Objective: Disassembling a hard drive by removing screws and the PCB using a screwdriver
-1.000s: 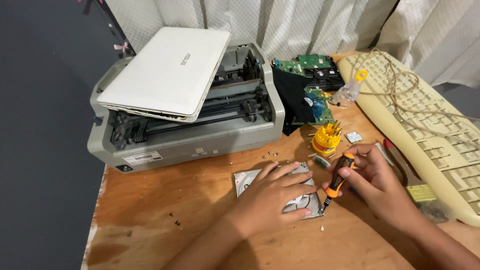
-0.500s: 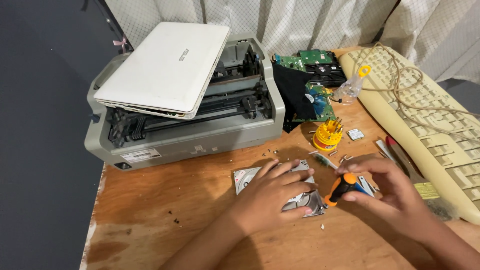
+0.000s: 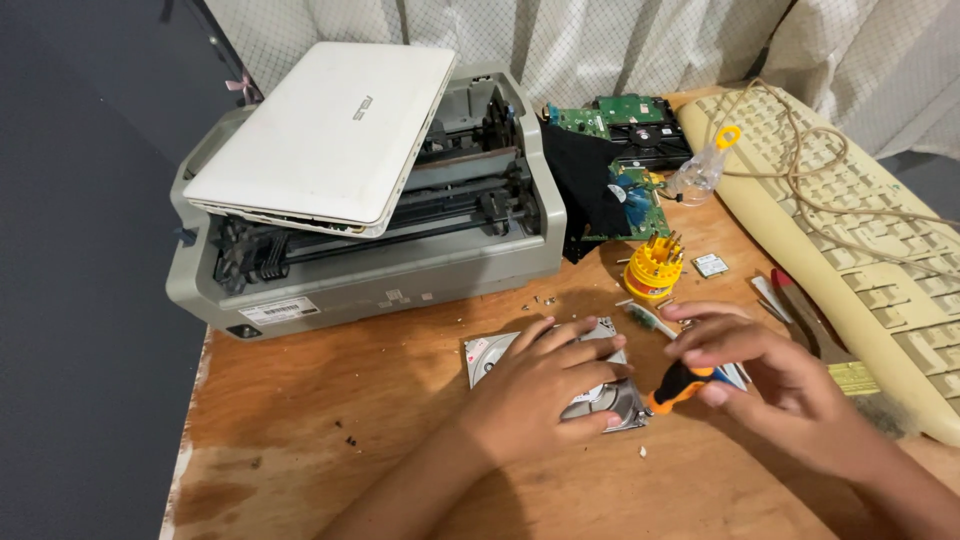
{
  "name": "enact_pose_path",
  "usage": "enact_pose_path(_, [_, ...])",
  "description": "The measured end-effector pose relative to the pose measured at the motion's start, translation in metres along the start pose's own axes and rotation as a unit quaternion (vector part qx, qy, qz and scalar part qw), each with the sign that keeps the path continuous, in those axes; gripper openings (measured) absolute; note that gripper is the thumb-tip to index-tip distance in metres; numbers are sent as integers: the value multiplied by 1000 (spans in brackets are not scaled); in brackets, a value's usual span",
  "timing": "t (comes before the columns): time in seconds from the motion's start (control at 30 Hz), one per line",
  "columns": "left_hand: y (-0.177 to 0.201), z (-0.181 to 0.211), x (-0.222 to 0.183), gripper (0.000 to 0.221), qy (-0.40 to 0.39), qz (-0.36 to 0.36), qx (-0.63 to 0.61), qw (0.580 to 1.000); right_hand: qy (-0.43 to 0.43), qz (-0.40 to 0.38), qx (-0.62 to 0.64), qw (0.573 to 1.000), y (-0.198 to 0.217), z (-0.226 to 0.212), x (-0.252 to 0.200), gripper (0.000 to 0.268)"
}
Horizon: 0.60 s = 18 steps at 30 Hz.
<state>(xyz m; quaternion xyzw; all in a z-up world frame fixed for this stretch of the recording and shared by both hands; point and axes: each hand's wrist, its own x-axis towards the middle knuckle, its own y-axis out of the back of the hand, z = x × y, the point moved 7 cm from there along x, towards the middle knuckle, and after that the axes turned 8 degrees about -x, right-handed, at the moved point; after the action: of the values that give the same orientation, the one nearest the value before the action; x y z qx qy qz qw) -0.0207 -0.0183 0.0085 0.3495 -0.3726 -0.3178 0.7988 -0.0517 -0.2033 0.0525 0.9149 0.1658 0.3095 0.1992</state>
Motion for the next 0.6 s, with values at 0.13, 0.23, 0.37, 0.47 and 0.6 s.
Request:
enact_pose_path(0.13, [0, 0, -1, 42, 0, 0, -8, 1000, 46, 66, -58, 995, 4, 0, -6, 22])
enact_pose_path(0.23, [-1, 0, -1, 44, -1, 1, 0, 1000, 27, 72, -54, 996, 5, 4, -9, 26])
enact_pose_path(0.37, [1, 2, 0, 45, 8, -7, -3, 1000, 30, 56, 8, 998, -2, -4, -3, 12])
enact_pose_path(0.47, [0, 1, 0, 43, 16, -17, -10, 1000, 43, 105, 8, 994, -5, -3, -9, 20])
enact_pose_path(0.6, [2, 2, 0, 42, 8, -10, -6, 1000, 41, 142, -58, 987, -1, 1, -11, 30])
